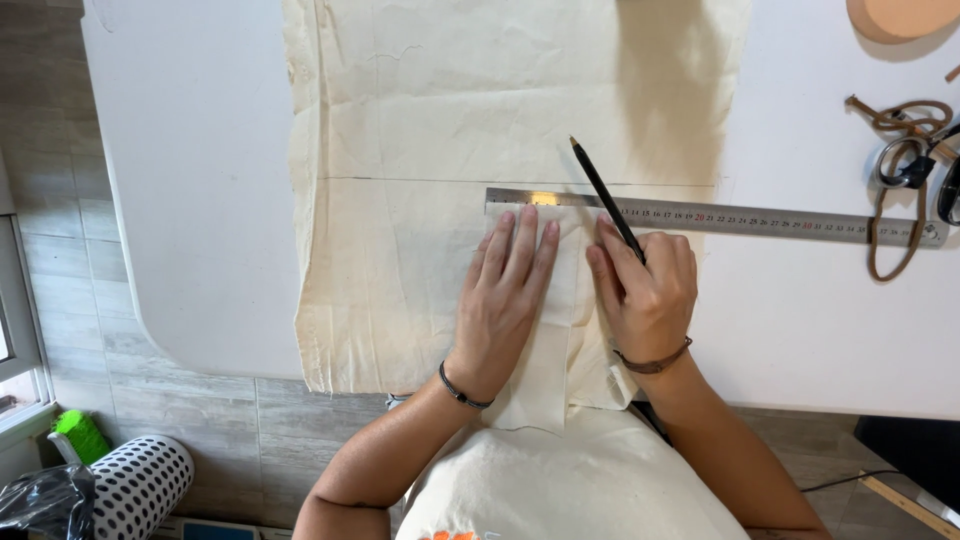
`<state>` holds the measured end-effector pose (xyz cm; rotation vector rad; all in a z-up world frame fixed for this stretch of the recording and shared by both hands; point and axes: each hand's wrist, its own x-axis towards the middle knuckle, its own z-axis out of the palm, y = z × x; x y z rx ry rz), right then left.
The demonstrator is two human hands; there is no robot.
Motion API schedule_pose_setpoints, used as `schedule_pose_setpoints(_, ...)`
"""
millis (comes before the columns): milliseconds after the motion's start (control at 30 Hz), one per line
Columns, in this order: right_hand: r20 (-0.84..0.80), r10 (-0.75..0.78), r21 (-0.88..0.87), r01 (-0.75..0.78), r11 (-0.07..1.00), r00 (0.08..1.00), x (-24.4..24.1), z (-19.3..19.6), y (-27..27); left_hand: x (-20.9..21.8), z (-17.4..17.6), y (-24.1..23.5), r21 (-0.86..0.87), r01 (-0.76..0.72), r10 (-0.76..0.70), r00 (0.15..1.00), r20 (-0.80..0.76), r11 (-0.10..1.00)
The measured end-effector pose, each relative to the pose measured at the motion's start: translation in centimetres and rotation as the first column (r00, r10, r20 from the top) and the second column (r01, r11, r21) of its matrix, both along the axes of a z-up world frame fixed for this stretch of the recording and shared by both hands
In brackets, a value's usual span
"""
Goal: Measuring and marking lines on a piece of fabric using a metal ruler and a pencil.
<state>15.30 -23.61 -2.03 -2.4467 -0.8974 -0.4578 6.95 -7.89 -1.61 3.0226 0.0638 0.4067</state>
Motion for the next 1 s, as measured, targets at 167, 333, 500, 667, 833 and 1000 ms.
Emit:
schedule_pose_setpoints(167, -0.007, -0.011, -0.024, 0.011, 1.000, 1.000, -0.1, -0.5, -0.2, 0.0, -0.4, 0.4, -0.070, 0.013, -0.011, 1.000, 0.022, 0.997)
schedule_pose_setpoints(333, -0.026, -0.012, 0.046, 0.014, 0.999, 1.000, 0.4, 0.0, -0.3, -0.5, 0.5, 0.6, -0.212, -0.014, 0.031, 0.997, 0.075, 0.977)
schedule_pose_setpoints(500, -0.018, -0.034, 0.039, 0.035, 0.999, 0.999, -0.1, 0.5, -2.7, -3.2, 1.8, -0.3, -0.261, 0.017, 0.015, 0.993, 0.119, 0.965)
schedule_pose_setpoints(667, -0.089, -0.063, -0.003, 0.063, 0.998, 0.994, -1.9, -0.1, -5.8, -3.7, 0.3, 0.0, -0.183, 0.084, -0.064, 0.992, 0.112, 0.979)
schedule_pose_setpoints(833, -0.193, -0.131, 0.038, 0.141, 0.989, 0.972, -2.6, -1.1, -8.4, -0.7, 1.9, 1.5, -0.096, -0.162, 0.158, 0.986, -0.048, 0.982)
schedule_pose_setpoints(1000, -0.139, -0.133, 0.037, 0.140, 0.990, 0.981, 2.0, 0.1, -12.1, 0.2, 1.8, 1.9, -0.304, -0.185, 0.096, 0.954, -0.284, 0.935)
